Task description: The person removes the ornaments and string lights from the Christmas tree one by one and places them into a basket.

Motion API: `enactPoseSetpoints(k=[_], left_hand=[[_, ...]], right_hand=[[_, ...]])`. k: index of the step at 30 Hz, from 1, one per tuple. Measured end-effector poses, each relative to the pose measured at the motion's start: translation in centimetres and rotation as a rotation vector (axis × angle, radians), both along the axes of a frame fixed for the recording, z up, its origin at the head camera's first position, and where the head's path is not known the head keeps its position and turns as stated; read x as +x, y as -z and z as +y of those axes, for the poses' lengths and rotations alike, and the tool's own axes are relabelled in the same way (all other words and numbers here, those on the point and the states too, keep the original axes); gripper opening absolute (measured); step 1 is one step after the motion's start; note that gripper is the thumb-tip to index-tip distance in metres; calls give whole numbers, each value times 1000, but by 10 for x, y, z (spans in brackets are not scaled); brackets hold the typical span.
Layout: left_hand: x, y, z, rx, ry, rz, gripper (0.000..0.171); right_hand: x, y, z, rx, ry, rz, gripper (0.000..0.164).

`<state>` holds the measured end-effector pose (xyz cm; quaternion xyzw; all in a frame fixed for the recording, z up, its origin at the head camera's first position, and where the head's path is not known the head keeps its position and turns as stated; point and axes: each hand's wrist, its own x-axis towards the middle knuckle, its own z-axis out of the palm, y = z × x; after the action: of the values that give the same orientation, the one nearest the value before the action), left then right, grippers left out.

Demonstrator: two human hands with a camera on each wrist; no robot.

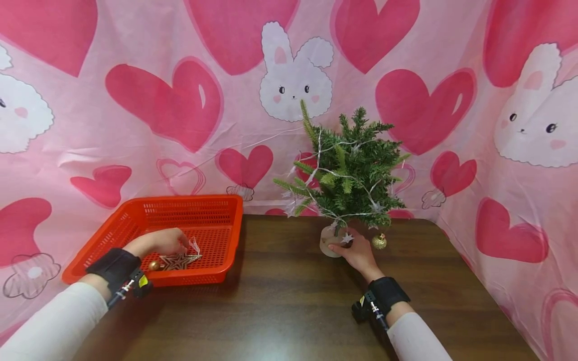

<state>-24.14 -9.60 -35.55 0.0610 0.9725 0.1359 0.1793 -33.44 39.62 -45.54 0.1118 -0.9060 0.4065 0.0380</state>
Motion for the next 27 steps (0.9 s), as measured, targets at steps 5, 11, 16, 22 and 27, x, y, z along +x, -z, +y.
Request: enactPoseSetpoints(k=[5, 11, 16, 22, 27], left_hand=[[1, -1, 4, 40, -28, 46, 28], [2, -8, 15, 96, -40, 156, 31], [4, -16, 27, 159, -39, 272, 28], [10, -24, 45, 248, -12, 379, 25], [17, -30, 65, 304, -25, 443, 25]], right_hand=[[0, 0, 0, 5, -2, 7, 66], [0, 0, 0, 5, -8, 7, 64], [-1, -1, 5, 11, -46, -7, 63], [-3, -2, 12, 40, -78, 11, 59], [-3, 0, 12, -111, -179, 52, 50]])
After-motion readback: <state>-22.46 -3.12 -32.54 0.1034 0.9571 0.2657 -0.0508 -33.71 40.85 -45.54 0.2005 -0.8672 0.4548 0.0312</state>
